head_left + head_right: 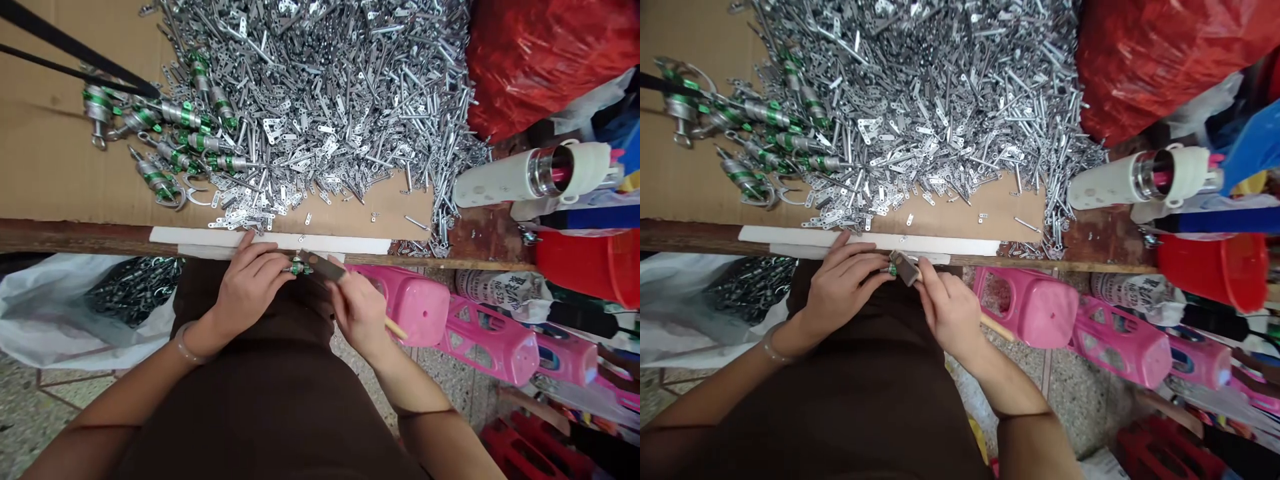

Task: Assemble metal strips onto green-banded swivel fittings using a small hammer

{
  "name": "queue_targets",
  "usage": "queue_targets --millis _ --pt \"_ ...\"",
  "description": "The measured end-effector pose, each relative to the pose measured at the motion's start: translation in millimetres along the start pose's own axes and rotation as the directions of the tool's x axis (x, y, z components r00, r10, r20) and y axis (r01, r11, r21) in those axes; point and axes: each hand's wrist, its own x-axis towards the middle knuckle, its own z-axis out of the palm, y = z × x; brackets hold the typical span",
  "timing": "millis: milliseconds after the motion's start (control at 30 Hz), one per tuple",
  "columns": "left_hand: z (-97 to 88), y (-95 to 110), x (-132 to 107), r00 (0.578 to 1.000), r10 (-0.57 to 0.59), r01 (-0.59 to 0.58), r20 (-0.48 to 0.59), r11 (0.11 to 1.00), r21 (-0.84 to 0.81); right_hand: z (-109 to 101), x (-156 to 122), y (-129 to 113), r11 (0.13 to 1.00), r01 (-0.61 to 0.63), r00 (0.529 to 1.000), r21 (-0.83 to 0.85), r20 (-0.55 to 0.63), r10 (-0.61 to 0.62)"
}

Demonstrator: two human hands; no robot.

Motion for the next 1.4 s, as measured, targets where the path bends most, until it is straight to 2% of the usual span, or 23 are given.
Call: queue_targets --millis 67,133,167,233,300,333,400,467,500,533,633,700,800,867,933,1000,1067,1133,1200,1267,1400 --pt "-0.5 0 0 1.0 -0.003 0.003 -0.002 1.0 -0.008 3 4 11 0.998 -0.042 0.999 0.055 0.009 0.042" --pt "-0.7 -1 1 1.0 -0.009 0.009 -0.005 1.0 -0.023 6 12 36 0.987 -0.155 0.985 0.038 -0.073 0.157" --pt "-0.8 -1 1 1.0 -0.011 0.011 -0.005 0.999 -0.031 8 18 53 0.973 -0.229 0.962 0.011 -0.152 0.228" --pt "-0.8 -1 2 1.0 -0.006 0.006 -0.006 0.999 -0.042 11 33 91 0.914 -0.399 0.872 -0.076 -0.34 0.353" --pt "-0.9 -2 3 1.0 0.005 -0.005 -0.004 0.999 -0.037 16 48 127 0.869 -0.48 0.825 -0.12 -0.399 0.4" --pt "-1.1 -2 4 1.0 0.015 -0.016 -0.004 0.999 -0.029 17 55 140 0.86 -0.495 0.819 -0.122 -0.397 0.415" --pt "-1.7 -3 4 0.999 0.048 -0.048 -0.008 0.999 -0.009 19 65 151 0.854 -0.509 0.804 -0.105 -0.412 0.429" --pt "-3.0 -5 5 0.995 0.1 -0.1 -0.02 0.995 0.002 19 73 141 0.865 -0.498 0.782 -0.062 -0.464 0.416" --pt "-3.9 -6 5 0.991 0.132 -0.132 -0.025 0.991 0.0 19 76 129 0.883 -0.468 0.785 -0.031 -0.474 0.4" --pt "-5.1 -7 5 0.986 0.164 -0.164 -0.028 0.986 -0.007 19 80 115 0.907 -0.422 0.807 0.007 -0.453 0.379" --pt "-9.7 -9 6 0.973 0.227 -0.228 -0.026 0.973 -0.041 21 93 73 0.955 -0.264 0.93 0.137 -0.227 0.289" --pt "-13.0 -8 5 0.972 0.234 -0.235 -0.023 0.97 -0.061 24 104 55 0.956 -0.252 0.957 0.151 -0.104 0.269" --pt "-16.7 -5 3 0.982 0.184 -0.187 -0.04 0.979 -0.077 25 111 44 0.953 -0.28 0.957 0.119 -0.051 0.287" --pt "-17.9 -3 1 0.992 0.115 -0.12 -0.059 0.988 -0.094 19 103 39 0.947 -0.236 0.967 0.217 -0.043 0.251" --pt "-18.4 -1 -1 0.996 0.047 -0.056 -0.081 0.992 -0.109 9 87 31 0.91 -0.14 0.986 0.391 -0.032 0.165" --pt "-18.9 1 -1 0.996 0.011 -0.021 -0.093 0.994 -0.105 -1 67 20 0.867 -0.009 1.0 0.499 -0.017 0.02" --pt "-19.8 2 1 0.996 0.017 -0.025 -0.091 0.995 -0.092 -8 49 10 0.857 0.169 0.984 0.486 -0.034 -0.175" --pt "-20.9 4 4 0.997 0.044 -0.051 -0.062 0.992 -0.118 -10 38 5 0.838 0.353 0.932 0.417 -0.081 -0.353" --pt "-21.5 6 6 0.998 0.059 -0.064 -0.033 0.981 -0.181 -9 34 5 0.805 0.447 0.891 0.39 -0.117 -0.439" --pt "-21.4 9 7 0.999 0.028 -0.033 -0.022 0.97 -0.242 -7 32 9 0.791 0.415 0.906 0.449 -0.122 -0.406" --pt "-19.8 12 5 0.991 -0.127 0.109 -0.039 0.941 -0.32 3 27 13 0.804 0.121 0.993 0.582 -0.065 -0.103"
